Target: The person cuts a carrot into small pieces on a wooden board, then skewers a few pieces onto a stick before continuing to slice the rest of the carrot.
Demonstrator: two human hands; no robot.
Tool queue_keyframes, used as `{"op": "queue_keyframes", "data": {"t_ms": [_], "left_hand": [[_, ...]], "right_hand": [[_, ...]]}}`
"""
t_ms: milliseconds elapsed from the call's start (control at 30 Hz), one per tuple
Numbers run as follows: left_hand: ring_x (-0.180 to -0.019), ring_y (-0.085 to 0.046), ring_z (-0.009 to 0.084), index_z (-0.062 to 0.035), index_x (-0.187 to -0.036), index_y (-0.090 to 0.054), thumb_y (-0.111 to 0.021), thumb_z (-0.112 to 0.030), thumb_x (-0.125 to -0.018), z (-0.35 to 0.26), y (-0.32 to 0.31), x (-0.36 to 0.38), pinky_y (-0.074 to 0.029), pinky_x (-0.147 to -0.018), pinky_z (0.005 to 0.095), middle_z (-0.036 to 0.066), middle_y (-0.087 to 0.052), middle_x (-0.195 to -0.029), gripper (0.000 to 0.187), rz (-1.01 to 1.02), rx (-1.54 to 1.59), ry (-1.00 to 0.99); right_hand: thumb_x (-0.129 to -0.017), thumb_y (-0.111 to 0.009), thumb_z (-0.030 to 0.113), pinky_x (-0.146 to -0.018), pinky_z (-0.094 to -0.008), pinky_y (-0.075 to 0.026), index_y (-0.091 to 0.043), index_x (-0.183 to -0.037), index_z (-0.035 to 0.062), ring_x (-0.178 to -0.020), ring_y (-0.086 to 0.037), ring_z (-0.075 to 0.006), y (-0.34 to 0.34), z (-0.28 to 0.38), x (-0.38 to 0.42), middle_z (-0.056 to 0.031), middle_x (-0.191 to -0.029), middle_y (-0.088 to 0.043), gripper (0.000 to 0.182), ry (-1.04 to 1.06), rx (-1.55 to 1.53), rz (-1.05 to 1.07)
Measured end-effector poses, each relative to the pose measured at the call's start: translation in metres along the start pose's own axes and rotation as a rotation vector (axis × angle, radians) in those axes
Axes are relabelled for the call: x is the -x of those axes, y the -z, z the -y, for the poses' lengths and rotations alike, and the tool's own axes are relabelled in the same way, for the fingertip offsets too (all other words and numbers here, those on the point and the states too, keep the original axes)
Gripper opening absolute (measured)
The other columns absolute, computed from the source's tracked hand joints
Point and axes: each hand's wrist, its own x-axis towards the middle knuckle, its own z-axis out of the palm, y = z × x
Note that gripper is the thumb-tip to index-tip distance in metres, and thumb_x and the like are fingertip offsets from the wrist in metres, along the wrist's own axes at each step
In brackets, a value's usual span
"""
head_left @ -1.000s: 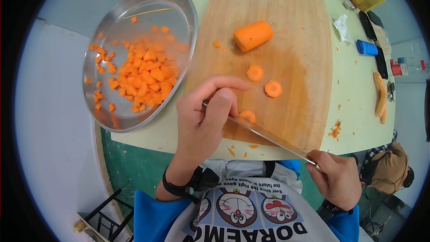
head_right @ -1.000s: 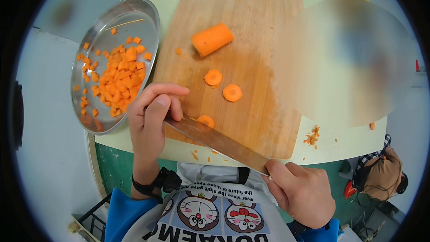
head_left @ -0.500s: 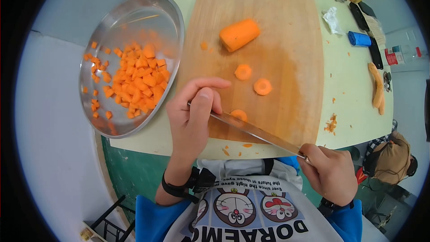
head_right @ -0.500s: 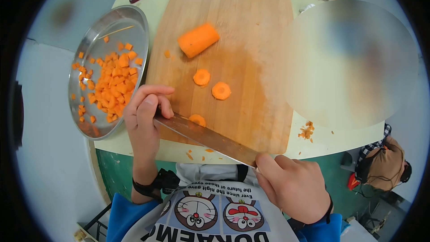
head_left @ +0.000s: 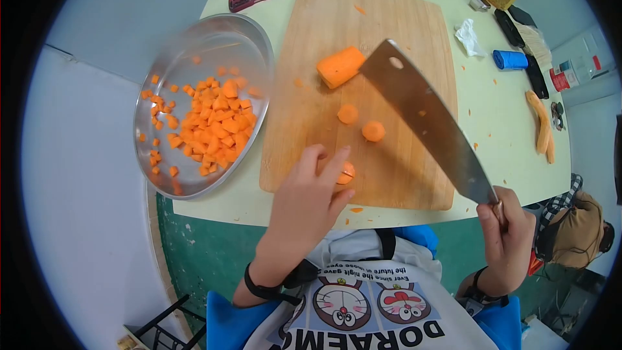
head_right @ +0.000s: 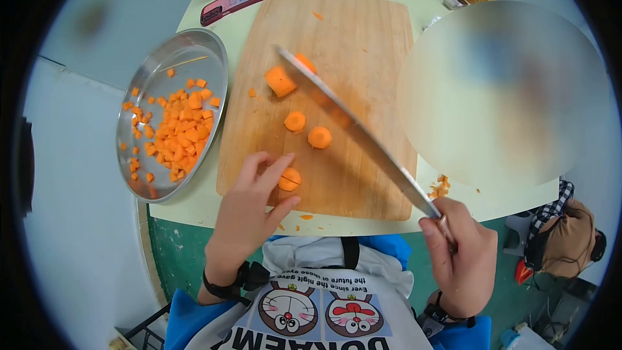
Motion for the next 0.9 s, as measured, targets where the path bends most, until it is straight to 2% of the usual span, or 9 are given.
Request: {"op": "queue_keyframes", "data": {"t_ms": [100, 233, 300, 433, 533, 733, 833, 900], "left_hand": [[-0.079, -0.056, 0.0304, -0.0033, -0.104, -0.055, -0.063, -0.010, -0.077, 0.000, -0.003, -0.002, -0.047, -0.068, 0.0361, 0.013, -0.050, -0.096, 0.030, 0.084, 0.091, -0.003], [-0.076, -0.057, 0.0281, -0.0022, -0.096, -0.056, -0.062, -0.008, -0.078, 0.001, -0.005, -0.004, -0.047, -0.066, 0.0341, 0.011, -0.051, -0.091, 0.021, 0.018, 0.087, -0.058], [-0.074, -0.056, 0.0278, -0.0016, -0.089, -0.054, -0.062, -0.007, -0.077, 0.002, -0.004, -0.004, -0.046, -0.063, 0.0336, 0.011, -0.050, -0.086, 0.015, 0.036, 0.171, 0.010], [-0.072, -0.055, 0.0279, -0.0018, -0.085, -0.052, -0.062, -0.006, -0.076, 0.006, -0.009, -0.003, -0.046, -0.060, 0.0334, 0.010, -0.050, -0.084, 0.013, -0.055, 0.133, -0.046], [-0.070, -0.055, 0.0285, -0.0027, -0.083, -0.051, -0.062, -0.005, -0.075, 0.007, -0.010, -0.003, -0.046, -0.059, 0.0340, 0.010, -0.050, -0.082, 0.013, -0.110, 0.128, -0.104], [-0.068, -0.056, 0.0281, -0.0034, -0.083, -0.052, -0.061, -0.004, -0.075, 0.012, -0.010, -0.006, -0.046, -0.058, 0.0339, 0.009, -0.052, -0.078, 0.013, -0.124, 0.058, -0.127], [-0.064, -0.057, 0.0246, -0.0033, -0.084, -0.053, -0.061, -0.005, -0.076, 0.016, -0.006, -0.007, -0.046, -0.056, 0.0316, 0.009, -0.054, -0.077, 0.012, -0.143, 0.130, -0.090], [-0.061, -0.057, 0.0186, -0.0030, -0.085, -0.054, -0.063, -0.007, -0.076, 0.020, 0.002, -0.008, -0.045, -0.055, 0.0282, 0.007, -0.057, -0.077, 0.013, -0.173, 0.229, -0.011]], "right_hand": [[-0.085, -0.058, 0.011, -0.042, -0.0254, -0.031, -0.054, -0.092, 0.0008, -0.041, -0.037, -0.0155, -0.004, -0.012, -0.002, -0.0085, -0.052, -0.042, 0.013, -0.083, 0.054, -0.032], [-0.086, -0.055, 0.012, -0.042, -0.0272, -0.031, -0.052, -0.091, 0.0018, -0.041, -0.037, -0.0198, -0.012, -0.028, -0.004, -0.0111, -0.053, -0.042, 0.011, -0.083, 0.100, -0.085], [-0.086, -0.054, 0.012, -0.042, -0.0289, -0.030, -0.050, -0.087, 0.0018, -0.042, -0.038, -0.0236, -0.014, -0.037, -0.004, -0.0138, -0.055, -0.042, 0.011, -0.076, 0.167, -0.075], [-0.087, -0.054, 0.011, -0.042, -0.0278, -0.029, -0.048, -0.085, 0.0014, -0.043, -0.035, -0.0190, -0.017, -0.036, -0.005, -0.0127, -0.055, -0.037, 0.011, -0.112, 0.115, -0.076], [-0.088, -0.052, 0.007, -0.042, -0.0261, -0.025, -0.045, -0.084, -0.0001, -0.049, -0.025, -0.0125, -0.017, -0.038, -0.006, -0.0086, -0.056, -0.030, 0.010, -0.124, 0.047, -0.059], [-0.090, -0.050, 0.009, -0.043, -0.0273, -0.026, -0.045, -0.085, -0.0006, -0.048, -0.026, -0.0147, -0.022, -0.047, -0.002, -0.0096, -0.056, -0.032, 0.011, -0.119, 0.005, -0.078], [-0.090, -0.049, 0.010, -0.043, -0.0277, -0.026, -0.046, -0.086, -0.0006, -0.048, -0.026, -0.0154, -0.023, -0.044, -0.001, -0.0098, -0.055, -0.033, 0.012, -0.125, 0.006, -0.081], [-0.090, -0.049, 0.010, -0.043, -0.0278, -0.026, -0.046, -0.086, -0.0006, -0.048, -0.026, -0.0153, -0.024, -0.043, -0.001, -0.0097, -0.055, -0.032, 0.012, -0.132, 0.003, -0.080]]}}
